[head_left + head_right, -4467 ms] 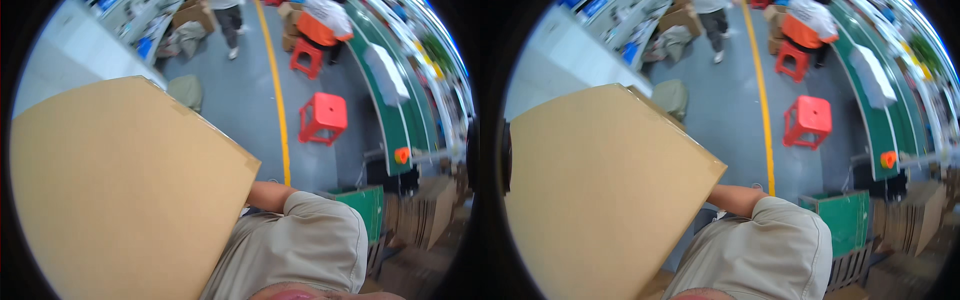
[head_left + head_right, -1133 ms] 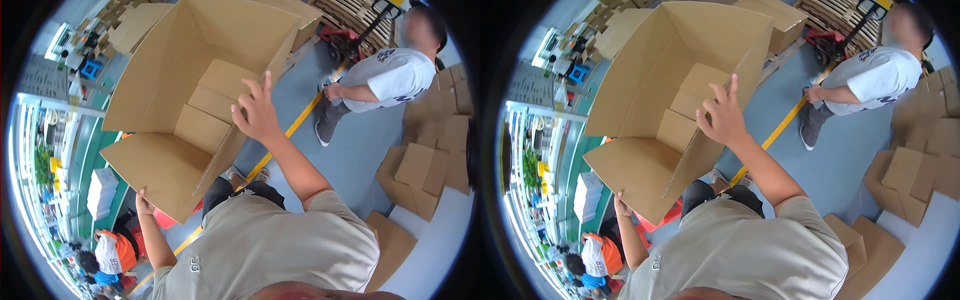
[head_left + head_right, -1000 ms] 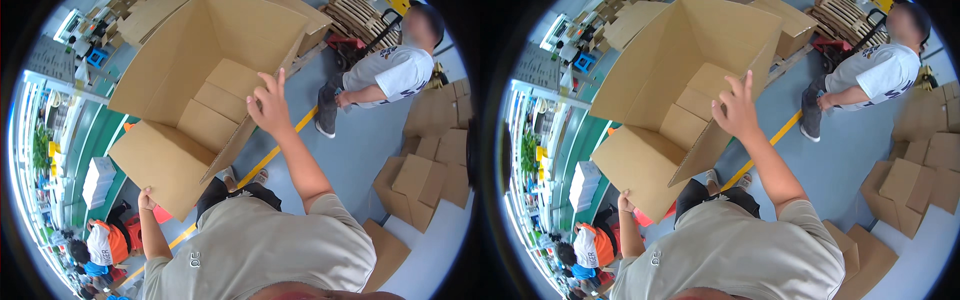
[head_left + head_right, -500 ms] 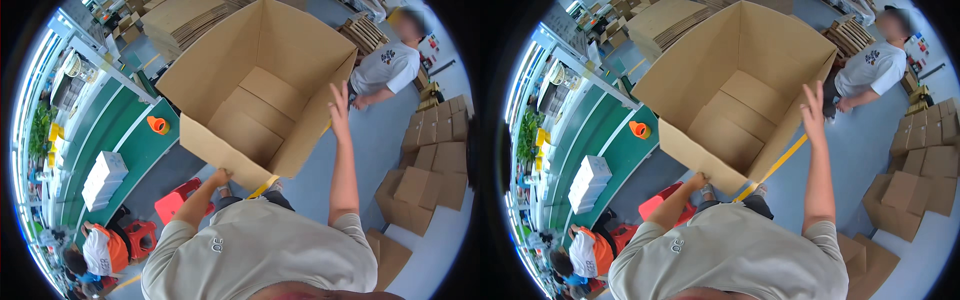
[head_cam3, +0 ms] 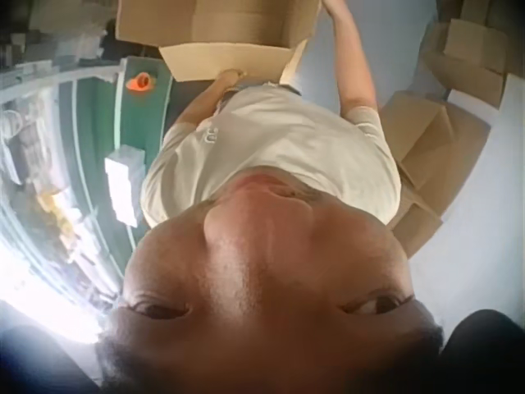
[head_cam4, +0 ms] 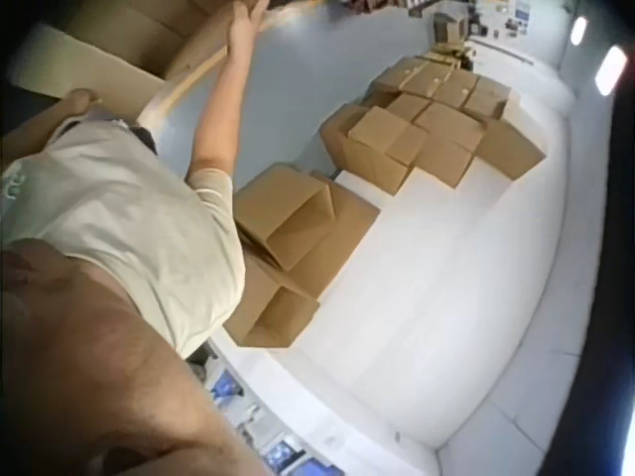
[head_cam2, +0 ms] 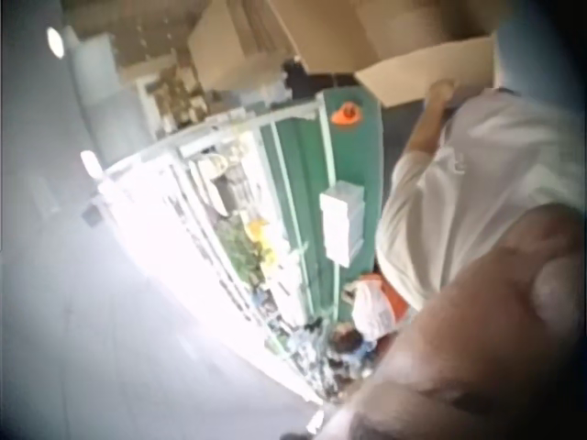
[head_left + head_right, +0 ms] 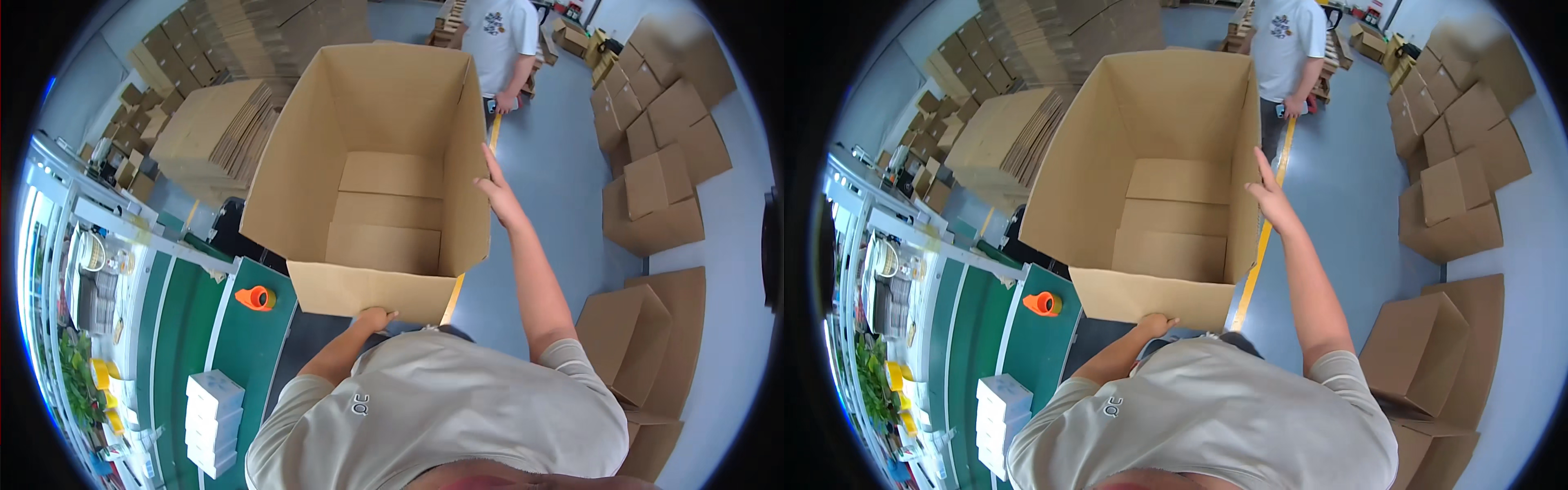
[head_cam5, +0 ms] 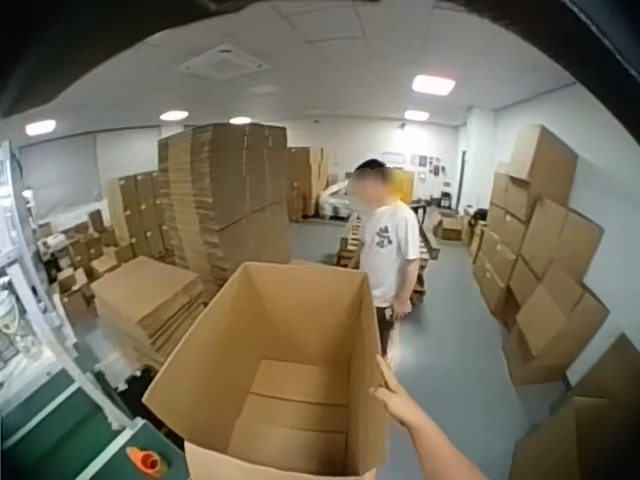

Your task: Packing small white product boxes into larger cardboard cartons and sealing them for shipment on a production floor.

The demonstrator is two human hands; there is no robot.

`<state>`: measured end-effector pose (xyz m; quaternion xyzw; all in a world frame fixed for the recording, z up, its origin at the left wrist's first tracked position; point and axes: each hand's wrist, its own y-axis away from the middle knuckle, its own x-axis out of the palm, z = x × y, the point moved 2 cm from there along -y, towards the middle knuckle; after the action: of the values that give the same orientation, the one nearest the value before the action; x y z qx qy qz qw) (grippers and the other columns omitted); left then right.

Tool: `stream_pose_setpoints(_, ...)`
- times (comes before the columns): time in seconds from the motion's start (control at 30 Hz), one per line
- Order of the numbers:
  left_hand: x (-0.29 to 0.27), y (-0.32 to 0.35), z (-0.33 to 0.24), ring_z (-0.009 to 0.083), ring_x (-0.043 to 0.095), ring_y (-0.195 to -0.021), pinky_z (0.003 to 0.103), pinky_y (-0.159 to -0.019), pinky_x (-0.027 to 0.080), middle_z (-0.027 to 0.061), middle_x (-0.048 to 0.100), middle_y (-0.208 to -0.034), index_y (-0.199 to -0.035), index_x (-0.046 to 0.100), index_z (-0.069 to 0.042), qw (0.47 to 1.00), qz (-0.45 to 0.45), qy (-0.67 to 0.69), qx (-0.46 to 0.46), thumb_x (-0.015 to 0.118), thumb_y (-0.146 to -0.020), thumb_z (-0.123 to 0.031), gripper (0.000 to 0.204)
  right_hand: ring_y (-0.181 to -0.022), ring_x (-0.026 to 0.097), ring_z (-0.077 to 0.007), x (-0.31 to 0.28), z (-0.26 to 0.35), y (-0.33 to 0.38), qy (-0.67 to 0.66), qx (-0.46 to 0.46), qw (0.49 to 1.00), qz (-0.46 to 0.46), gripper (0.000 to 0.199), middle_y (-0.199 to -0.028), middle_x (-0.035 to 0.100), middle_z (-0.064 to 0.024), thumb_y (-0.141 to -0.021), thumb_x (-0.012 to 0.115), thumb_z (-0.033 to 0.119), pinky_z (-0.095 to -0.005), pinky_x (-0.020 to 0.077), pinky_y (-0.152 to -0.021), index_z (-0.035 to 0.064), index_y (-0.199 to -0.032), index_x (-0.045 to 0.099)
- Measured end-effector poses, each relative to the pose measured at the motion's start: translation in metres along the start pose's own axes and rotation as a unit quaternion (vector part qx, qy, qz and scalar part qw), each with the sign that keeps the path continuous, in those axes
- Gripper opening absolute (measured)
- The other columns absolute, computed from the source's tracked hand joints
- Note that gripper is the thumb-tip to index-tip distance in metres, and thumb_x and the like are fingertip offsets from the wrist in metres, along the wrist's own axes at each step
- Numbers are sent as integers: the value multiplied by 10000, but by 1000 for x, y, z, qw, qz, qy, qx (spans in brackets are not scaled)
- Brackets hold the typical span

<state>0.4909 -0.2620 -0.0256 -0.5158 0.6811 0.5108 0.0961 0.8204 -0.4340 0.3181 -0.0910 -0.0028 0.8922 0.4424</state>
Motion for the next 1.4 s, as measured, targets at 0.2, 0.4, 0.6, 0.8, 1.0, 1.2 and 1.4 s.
stream_pose_setpoints(0.2, -7, 5, -2, 426, 644, -1061, 476, -962, 483, 259, 681, -1114, -1067, 725, -6, 998, -5, -59, 5, 340, -986, -645, 750, -1527, 151, -255, -4, 3, 0, -12, 3, 1000, 14, 778, -1652, 187, -119, -864, 461, 52, -343, 167, -1205, 132, -1595, 207)
stream_pose_setpoints(0.4, -37, 9, 2, 368, 652, -1048, 449, -956, 484, 210, 694, -1129, -1168, 688, -25, 988, 153, -12, 26, 345, -1002, -617, 705, -1523, 175, -252, 9, 12, -1, -32, 11, 999, -5, 791, -1640, 225, -121, -827, 441, 36, -337, 179, -1201, 120, -1587, 238)
stream_pose_setpoints(0.6, -163, 64, 14, 258, 646, -1075, 388, -956, 487, 160, 703, -1097, -1178, 661, -16, 955, 208, 110, 181, 492, -1019, -460, 501, -1490, 263, -229, 11, 1, 7, -46, 25, 997, -53, 814, -1617, 288, -102, -778, 439, -9, -320, 235, -1178, 84, -1572, 283)
stream_pose_setpoints(0.8, -488, 178, 55, 241, 657, -1042, 382, -939, 495, 139, 697, -1103, -1269, 590, 27, 801, -322, 372, 340, 596, -966, -349, 483, -1454, 325, -214, 52, 33, 22, -75, 64, 990, -105, 822, -1587, 339, -106, -773, 463, -11, -307, 277, -1150, 75, -1571, 284)
stream_pose_setpoints(1.0, -558, 56, 92, 258, 584, -1193, 343, -1019, 435, 157, 637, -1265, -1355, 516, 45, 927, -223, 226, 198, 605, -990, -321, 524, -1225, 534, -207, 79, 62, 20, 12, 193, 972, -134, 742, -1417, 522, -104, -891, 564, 134, -355, 443, -994, 81, -1573, 276)
stream_pose_setpoints(1.2, -551, 19, 98, 218, 584, -1185, 339, -1024, 434, 129, 615, -1320, -1361, 515, 41, 929, -101, 332, 128, 580, -1010, -302, 496, -866, 593, -210, 47, 9, -29, 181, 408, 888, -106, 639, -1043, 642, -130, -961, 580, 476, -381, 493, -715, -53, -1319, 534)
stream_pose_setpoints(1.4, -570, 25, 166, 222, 600, -1151, 347, -993, 466, 142, 628, -1274, -1352, 525, 33, 896, -108, 427, 65, 602, -996, -327, 512, -919, 647, -213, 14, 4, -2, 103, 351, 923, -119, 563, -1017, 670, -122, -976, 574, 451, -383, 529, -762, -61, -1208, 605)
